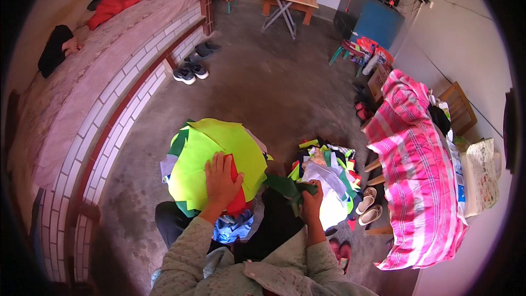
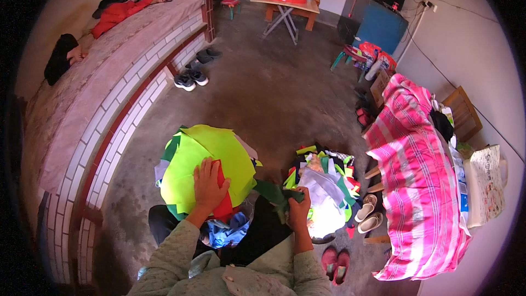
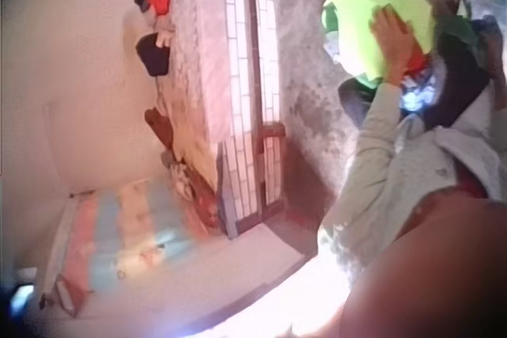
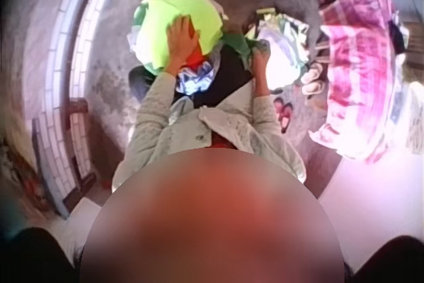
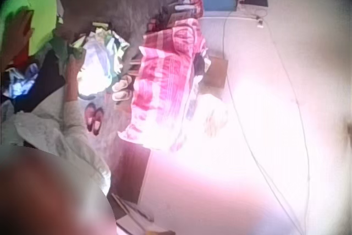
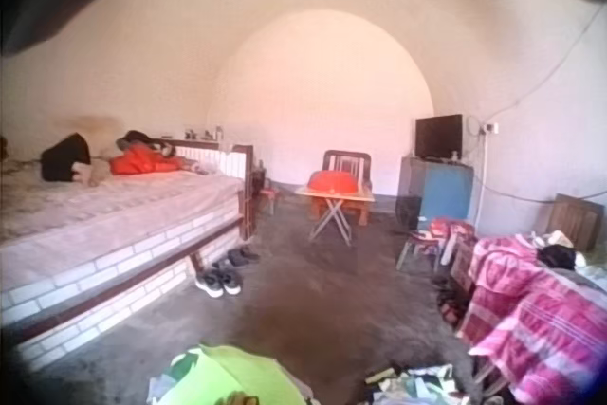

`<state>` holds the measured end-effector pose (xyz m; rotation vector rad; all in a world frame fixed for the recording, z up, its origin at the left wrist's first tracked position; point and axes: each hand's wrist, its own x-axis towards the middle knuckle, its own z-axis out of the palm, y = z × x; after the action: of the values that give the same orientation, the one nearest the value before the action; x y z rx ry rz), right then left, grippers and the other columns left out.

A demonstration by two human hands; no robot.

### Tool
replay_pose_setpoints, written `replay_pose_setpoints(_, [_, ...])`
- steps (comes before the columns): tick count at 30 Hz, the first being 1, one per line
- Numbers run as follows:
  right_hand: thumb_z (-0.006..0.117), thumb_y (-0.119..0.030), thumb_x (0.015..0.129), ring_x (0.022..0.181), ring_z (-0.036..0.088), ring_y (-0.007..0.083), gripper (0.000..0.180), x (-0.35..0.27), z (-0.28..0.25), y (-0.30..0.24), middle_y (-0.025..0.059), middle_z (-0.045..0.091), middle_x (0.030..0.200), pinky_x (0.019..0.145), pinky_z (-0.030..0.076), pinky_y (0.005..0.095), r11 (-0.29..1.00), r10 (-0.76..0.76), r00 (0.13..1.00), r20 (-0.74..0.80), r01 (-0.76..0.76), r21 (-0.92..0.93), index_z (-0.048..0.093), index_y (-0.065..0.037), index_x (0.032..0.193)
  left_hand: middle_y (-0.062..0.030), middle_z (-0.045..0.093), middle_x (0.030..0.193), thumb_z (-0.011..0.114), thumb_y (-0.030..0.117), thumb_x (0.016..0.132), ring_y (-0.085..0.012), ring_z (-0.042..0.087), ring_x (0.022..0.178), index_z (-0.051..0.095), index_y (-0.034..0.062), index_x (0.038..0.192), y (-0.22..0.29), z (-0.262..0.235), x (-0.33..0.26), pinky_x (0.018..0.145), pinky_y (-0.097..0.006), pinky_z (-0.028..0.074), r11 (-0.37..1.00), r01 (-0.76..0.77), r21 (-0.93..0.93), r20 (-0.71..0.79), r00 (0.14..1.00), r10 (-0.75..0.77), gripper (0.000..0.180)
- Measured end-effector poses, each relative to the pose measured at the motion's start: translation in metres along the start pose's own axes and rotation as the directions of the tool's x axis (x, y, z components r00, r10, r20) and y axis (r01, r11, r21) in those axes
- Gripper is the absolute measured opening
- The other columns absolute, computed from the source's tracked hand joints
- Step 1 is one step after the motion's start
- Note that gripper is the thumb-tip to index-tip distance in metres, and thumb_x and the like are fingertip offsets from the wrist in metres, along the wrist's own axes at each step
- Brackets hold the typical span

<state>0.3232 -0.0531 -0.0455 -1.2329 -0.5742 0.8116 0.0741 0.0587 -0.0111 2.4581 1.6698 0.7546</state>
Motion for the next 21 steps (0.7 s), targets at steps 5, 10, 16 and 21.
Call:
replay_pose_setpoints(5, [0.053,0.004,0.068,0.075,0.052,0.0124,0.023,0.000,-0.002,0.007,0.0041,0.053,0.078,0.070,0.043,0.0247,0.951,-0.144,0.990,-0.007,0.136,-0.278,0.051,-0.003,0.090,-0.0199,0.038,0.137,0.061,0.036,0.078,-0.0353,0.031,0.130,0.044,0.0029,0.128,0.003,-0.001,0.000,0.108,-0.052,0.018,1.000,0.006,-0.029,-0.011,1.000,-0.006,0.062])
replay_pose_setpoints(10, [0.056,0.004,0.067,0.078,0.057,0.0181,0.028,-0.007,0.008,-0.001,0.0090,0.057,0.081,0.073,0.045,0.0282,0.790,-0.262,0.964,0.036,0.236,-0.565,0.053,-0.003,0.094,-0.0202,0.038,0.137,0.060,0.037,0.079,-0.0353,0.030,0.131,0.044,0.0025,0.127,0.000,-0.005,-0.003,0.109,-0.051,0.017,0.999,0.015,-0.035,-0.023,1.000,-0.016,0.061])
replay_pose_setpoints(16, [0.057,0.004,0.068,0.074,0.059,0.0194,0.027,-0.013,0.015,-0.013,0.0086,0.058,0.077,0.072,0.046,0.0286,0.730,-0.306,0.949,0.077,0.286,-0.621,0.053,-0.003,0.094,-0.0203,0.038,0.137,0.058,0.038,0.080,-0.0347,0.030,0.131,0.044,0.0022,0.127,0.003,-0.011,-0.002,0.109,-0.051,0.016,0.996,0.029,-0.083,-0.017,0.999,-0.031,0.060])
replay_pose_setpoints(21, [0.059,0.003,0.069,0.073,0.060,0.0195,0.025,-0.022,0.025,-0.042,0.0095,0.060,0.078,0.070,0.047,0.0289,0.693,-0.300,0.948,0.111,0.296,-0.657,0.054,-0.003,0.093,-0.0195,0.037,0.137,0.056,0.040,0.081,-0.0338,0.028,0.132,0.043,0.0030,0.128,0.001,-0.006,-0.001,0.109,-0.051,0.015,0.995,0.041,-0.092,0.001,0.999,-0.041,0.060])
